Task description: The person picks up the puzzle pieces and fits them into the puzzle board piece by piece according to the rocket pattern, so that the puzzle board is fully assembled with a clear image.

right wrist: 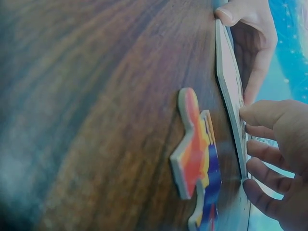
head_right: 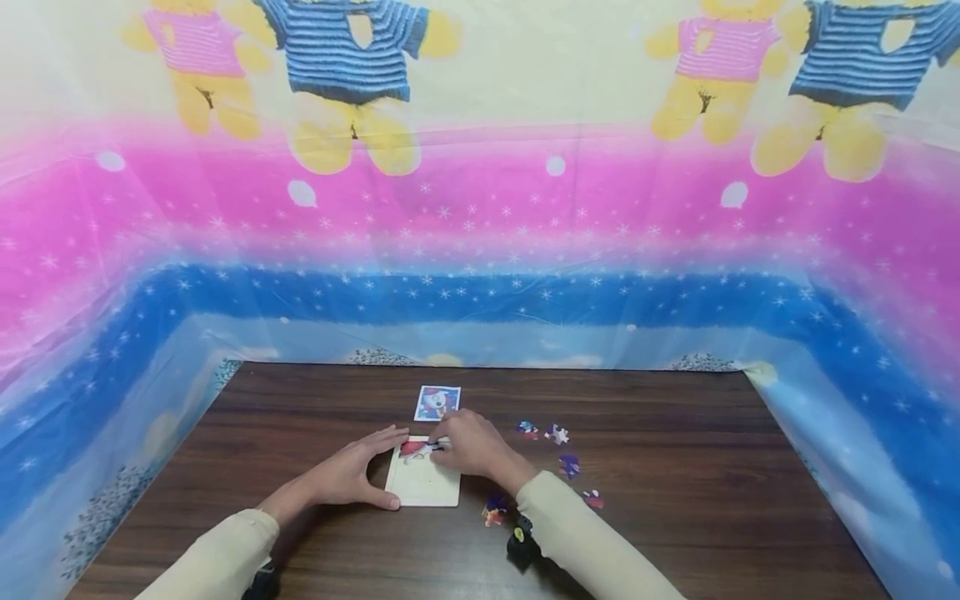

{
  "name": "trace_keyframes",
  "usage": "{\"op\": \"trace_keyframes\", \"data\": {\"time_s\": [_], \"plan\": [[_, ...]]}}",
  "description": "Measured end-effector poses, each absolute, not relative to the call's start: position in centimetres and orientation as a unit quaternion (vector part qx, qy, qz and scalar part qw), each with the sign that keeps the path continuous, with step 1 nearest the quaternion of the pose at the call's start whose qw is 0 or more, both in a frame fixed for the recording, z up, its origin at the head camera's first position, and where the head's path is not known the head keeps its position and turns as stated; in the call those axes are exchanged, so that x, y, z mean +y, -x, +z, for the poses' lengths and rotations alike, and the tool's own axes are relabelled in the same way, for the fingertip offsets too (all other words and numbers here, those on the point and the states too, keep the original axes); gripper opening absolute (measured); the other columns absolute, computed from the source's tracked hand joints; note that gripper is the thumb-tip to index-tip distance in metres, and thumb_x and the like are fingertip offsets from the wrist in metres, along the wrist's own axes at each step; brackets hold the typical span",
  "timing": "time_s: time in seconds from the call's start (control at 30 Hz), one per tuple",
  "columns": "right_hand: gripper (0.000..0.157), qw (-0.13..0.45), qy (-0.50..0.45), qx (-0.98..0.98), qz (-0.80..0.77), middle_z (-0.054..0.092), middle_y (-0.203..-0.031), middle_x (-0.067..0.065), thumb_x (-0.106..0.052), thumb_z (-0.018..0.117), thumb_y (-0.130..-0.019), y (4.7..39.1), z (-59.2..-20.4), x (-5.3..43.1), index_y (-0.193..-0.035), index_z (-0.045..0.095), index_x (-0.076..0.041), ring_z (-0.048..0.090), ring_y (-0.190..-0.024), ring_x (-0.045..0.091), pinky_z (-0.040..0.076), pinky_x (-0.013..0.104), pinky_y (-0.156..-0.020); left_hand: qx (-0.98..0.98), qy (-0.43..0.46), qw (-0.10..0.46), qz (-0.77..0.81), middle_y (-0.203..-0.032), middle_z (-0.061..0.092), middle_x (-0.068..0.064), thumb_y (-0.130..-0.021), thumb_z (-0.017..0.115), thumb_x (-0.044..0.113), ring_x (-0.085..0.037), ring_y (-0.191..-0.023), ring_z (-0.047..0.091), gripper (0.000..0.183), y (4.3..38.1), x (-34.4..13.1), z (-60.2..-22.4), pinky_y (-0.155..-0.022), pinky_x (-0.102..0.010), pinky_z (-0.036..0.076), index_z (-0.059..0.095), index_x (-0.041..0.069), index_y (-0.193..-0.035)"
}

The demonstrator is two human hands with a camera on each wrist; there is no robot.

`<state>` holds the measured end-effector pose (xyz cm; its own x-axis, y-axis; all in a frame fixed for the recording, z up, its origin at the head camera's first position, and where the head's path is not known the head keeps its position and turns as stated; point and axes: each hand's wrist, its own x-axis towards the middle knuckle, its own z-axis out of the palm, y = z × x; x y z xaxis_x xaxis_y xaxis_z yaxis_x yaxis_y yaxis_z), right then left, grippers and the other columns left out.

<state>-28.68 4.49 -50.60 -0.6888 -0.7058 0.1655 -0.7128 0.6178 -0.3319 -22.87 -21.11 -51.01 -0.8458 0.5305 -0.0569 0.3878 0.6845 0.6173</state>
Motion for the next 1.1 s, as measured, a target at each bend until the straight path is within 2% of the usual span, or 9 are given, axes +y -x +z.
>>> {"op": "trace_keyframes", "data": {"time_s": [0.2,0.4,0.67,0.73,0.8,0.83,0.93,1.03,1.1], "plan": [[0.024,0.005,-0.394,-0.901,0.183,0.075,-0.109,-0.001,-0.031,0.078,-0.092,28.7,-50.7,4.3,-0.110,0.081,-0.015,0.066,-0.108,0.018,0.053,0.038,-0.096,0.909,-0.251,0.117,0.311,-0.165,0.034,-0.006,-0.079,0.085,0.054,-0.033,-0.155,0.022,0.102,22.9,-21.2,-51.1,-0.117,-0.063,0.029,0.039,0.011,-0.159],[0.025,0.011,-0.409,-0.893,0.189,0.075,-0.107,-0.001,-0.031,0.077,-0.093,28.7,-50.8,4.5,-0.111,0.081,-0.014,0.067,-0.101,0.015,0.054,0.034,-0.091,0.909,-0.250,0.119,0.313,-0.165,0.034,-0.006,-0.079,0.085,0.055,-0.033,-0.155,0.022,0.102,22.8,-21.2,-51.1,-0.117,-0.063,0.029,0.039,0.011,-0.159],[0.027,0.004,-0.401,-0.876,0.267,0.073,-0.120,0.001,-0.028,0.068,-0.100,28.3,-49.9,7.0,-0.123,0.076,-0.014,0.069,-0.104,0.012,0.057,0.035,-0.090,0.910,-0.249,0.116,0.311,-0.165,0.034,-0.006,-0.079,0.084,0.056,-0.034,-0.155,0.022,0.102,22.8,-21.1,-51.2,-0.117,-0.064,0.027,0.039,0.011,-0.158],[0.028,0.010,-0.394,-0.875,0.282,0.073,-0.121,0.001,-0.029,0.068,-0.101,28.3,-49.5,7.9,-0.124,0.075,-0.015,0.069,-0.098,0.009,0.057,0.034,-0.089,0.910,-0.248,0.115,0.312,-0.165,0.034,-0.006,-0.079,0.084,0.056,-0.034,-0.155,0.022,0.102,22.8,-21.1,-51.2,-0.117,-0.064,0.028,0.040,0.011,-0.158],[0.030,0.016,-0.387,-0.875,0.291,0.073,-0.121,0.000,-0.030,0.067,-0.101,28.2,-49.2,9.0,-0.125,0.074,-0.014,0.067,-0.080,0.006,0.057,0.032,-0.081,0.910,-0.249,0.113,0.311,-0.165,0.034,-0.006,-0.078,0.085,0.056,-0.034,-0.155,0.022,0.102,22.7,-21.1,-51.2,-0.117,-0.064,0.028,0.040,0.011,-0.158],[0.031,0.021,-0.383,-0.875,0.295,0.073,-0.121,0.000,-0.031,0.068,-0.100,28.2,-49.0,9.5,-0.125,0.074,-0.014,0.067,-0.080,0.006,0.057,0.032,-0.081,0.910,-0.249,0.112,0.312,-0.165,0.034,-0.006,-0.078,0.085,0.056,-0.034,-0.155,0.022,0.102,22.7,-21.1,-51.2,-0.117,-0.064,0.028,0.040,0.011,-0.158],[0.033,0.032,-0.362,-0.879,0.308,0.073,-0.123,0.000,-0.033,0.070,-0.099,28.1,-48.8,11.1,-0.126,0.074,-0.014,0.068,-0.088,0.009,0.057,0.036,-0.085,0.910,-0.251,0.111,0.311,-0.165,0.034,-0.007,-0.077,0.085,0.056,-0.034,-0.155,0.022,0.103,22.7,-21.1,-51.2,-0.117,-0.064,0.028,0.040,0.011,-0.158],[0.034,0.044,-0.344,-0.882,0.319,0.073,-0.124,0.000,-0.031,0.072,-0.097,28.0,-48.8,12.5,-0.125,0.075,-0.013,0.068,-0.113,0.017,0.057,0.043,-0.093,0.911,-0.253,0.110,0.307,-0.165,0.034,-0.007,-0.078,0.085,0.057,-0.034,-0.155,0.022,0.103,22.8,-21.0,-51.2,-0.118,-0.063,0.028,0.040,0.010,-0.158],[0.034,0.051,-0.335,-0.885,0.318,0.073,-0.124,0.000,-0.031,0.073,-0.097,27.9,-48.7,13.4,-0.125,0.075,-0.013,0.068,-0.114,0.018,0.057,0.044,-0.093,0.911,-0.253,0.110,0.305,-0.165,0.034,-0.007,-0.078,0.085,0.057,-0.034,-0.155,0.022,0.104,22.9,-21.0,-51.1,-0.118,-0.063,0.028,0.039,0.010,-0.158]]}}
